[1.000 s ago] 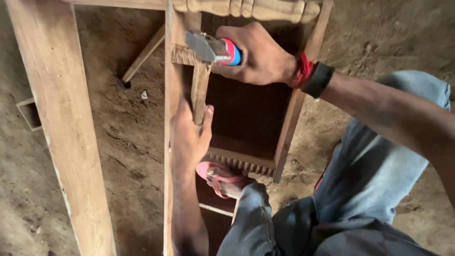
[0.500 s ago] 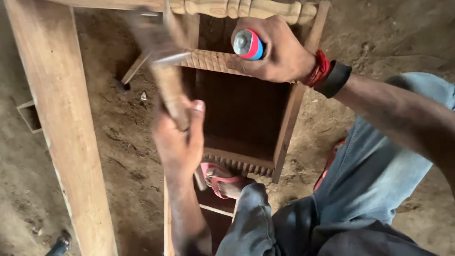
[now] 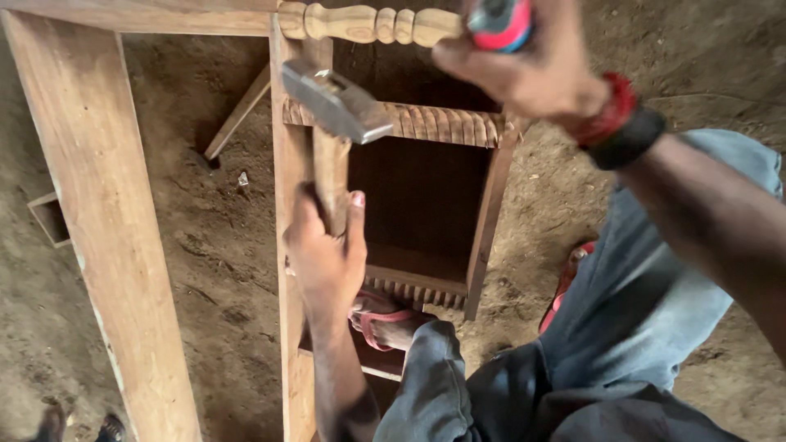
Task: The person uses a chisel and hammer to carve decorative patterns into the wooden frame of a piece of furniture. They repeatedly position the chisel and strike it with the hammer to shape the wood.
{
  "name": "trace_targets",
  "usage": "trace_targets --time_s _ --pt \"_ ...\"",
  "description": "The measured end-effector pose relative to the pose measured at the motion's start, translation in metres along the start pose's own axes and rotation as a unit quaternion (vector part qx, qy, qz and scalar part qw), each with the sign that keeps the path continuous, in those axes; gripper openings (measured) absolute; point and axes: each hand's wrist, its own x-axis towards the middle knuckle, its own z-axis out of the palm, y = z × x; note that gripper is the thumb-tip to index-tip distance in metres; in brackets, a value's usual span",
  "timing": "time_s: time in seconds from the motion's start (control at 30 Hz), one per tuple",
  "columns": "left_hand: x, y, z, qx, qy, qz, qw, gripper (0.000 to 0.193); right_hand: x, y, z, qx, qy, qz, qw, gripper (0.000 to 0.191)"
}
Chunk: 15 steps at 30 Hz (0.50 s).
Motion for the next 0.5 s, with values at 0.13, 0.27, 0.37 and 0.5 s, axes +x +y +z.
trace_targets --time_s 0.13,0.27,0.37,0.5 --pt "-0.007 -0.012 0.000 -0.015 0.035 -0.021 0.999 0.021 0.001 -0.017 -0.036 -0.213 -0.042 -0.091 0.972 0.009" --pt "-0.012 -0.025 0.010 -0.025 0.038 0.021 0.999 0.024 -0.005 -0.012 -0.036 -0.033 -0.049 -0.027 0.998 0.011" --pt "-0.014 -0.027 0.017 0.002 0.039 0.023 0.999 0.026 -0.014 -0.008 -0.013 0.111 -0.017 0.074 0.991 0.004" --pt "-0.015 -0.023 0.022 0.048 0.046 0.055 0.996 0.030 -0.019 -0.017 0.028 0.053 0.014 0.065 0.996 0.019"
